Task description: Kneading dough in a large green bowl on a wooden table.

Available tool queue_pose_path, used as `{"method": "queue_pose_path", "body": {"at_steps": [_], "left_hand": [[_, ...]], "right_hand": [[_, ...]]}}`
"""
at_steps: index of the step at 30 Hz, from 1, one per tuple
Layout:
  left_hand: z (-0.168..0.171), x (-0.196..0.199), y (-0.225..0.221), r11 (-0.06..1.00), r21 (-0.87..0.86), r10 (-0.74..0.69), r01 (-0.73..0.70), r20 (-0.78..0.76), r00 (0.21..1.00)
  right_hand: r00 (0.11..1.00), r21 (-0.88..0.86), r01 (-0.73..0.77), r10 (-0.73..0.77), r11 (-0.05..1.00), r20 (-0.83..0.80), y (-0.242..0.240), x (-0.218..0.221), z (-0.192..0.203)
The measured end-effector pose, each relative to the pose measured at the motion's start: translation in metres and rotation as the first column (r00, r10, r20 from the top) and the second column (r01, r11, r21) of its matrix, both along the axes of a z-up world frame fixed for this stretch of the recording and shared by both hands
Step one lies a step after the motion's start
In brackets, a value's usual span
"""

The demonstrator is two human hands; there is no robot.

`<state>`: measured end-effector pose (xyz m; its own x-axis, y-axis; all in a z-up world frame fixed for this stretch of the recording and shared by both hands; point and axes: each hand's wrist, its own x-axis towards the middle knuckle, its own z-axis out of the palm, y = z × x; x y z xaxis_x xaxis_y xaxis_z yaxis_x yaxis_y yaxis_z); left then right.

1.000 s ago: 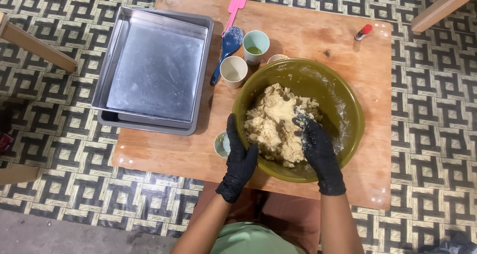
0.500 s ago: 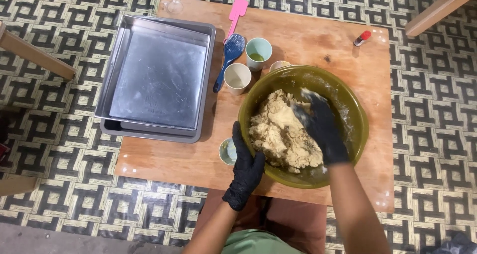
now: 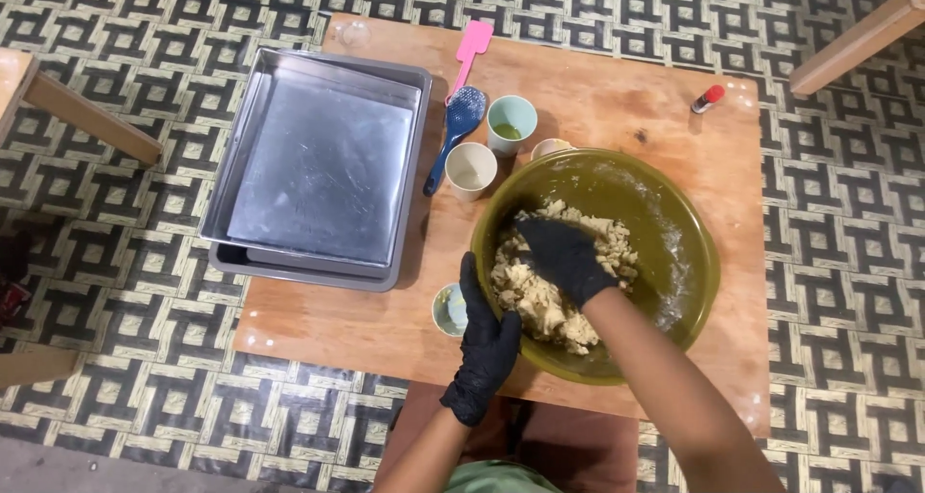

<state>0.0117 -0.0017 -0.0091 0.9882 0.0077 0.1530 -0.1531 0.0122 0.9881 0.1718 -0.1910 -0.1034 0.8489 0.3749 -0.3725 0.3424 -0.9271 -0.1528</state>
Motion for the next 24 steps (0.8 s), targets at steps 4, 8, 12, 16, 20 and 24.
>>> {"method": "queue_pose_path", "body": {"at_steps": [4, 8, 12, 16, 20, 24], "left_hand": [[-0.002, -0.002, -0.001, 1.0, -0.008, -0.003, 0.003, -0.005, 1.0], [-0.005, 0.001, 0.0, 1.0, 0.016, -0.011, 0.011, -0.021, 1.0], [0.002, -0.001, 0.001, 0.999, 0.023, -0.024, 0.024, -0.022, 0.999], [0.009, 0.001, 0.0, 1.0, 0.002, 0.006, -0.006, -0.026, 1.0], [0.007, -0.001, 0.0, 0.999, 0.042, 0.011, -0.008, -0.072, 0.997], [0.01, -0.001, -0.002, 0.998, 0.051, 0.029, -0.023, -0.118, 0.993]], "right_hand": [[0.985, 0.167, 0.099, -0.119, 0.981, 0.121, 0.01, -0.006, -0.003], [0.979, 0.163, 0.164, -0.181, 0.973, 0.092, 0.017, -0.002, 0.008], [0.978, 0.062, 0.112, -0.121, 0.992, 0.17, 0.018, -0.014, 0.027], [0.961, 0.116, -0.217, 0.192, 0.969, 0.197, 0.021, -0.059, 0.079], [0.972, 0.036, -0.131, 0.121, 0.991, 0.204, 0.055, -0.071, 0.092], [0.978, -0.008, 0.119, -0.116, 0.993, 0.174, 0.086, -0.047, 0.061]]}}
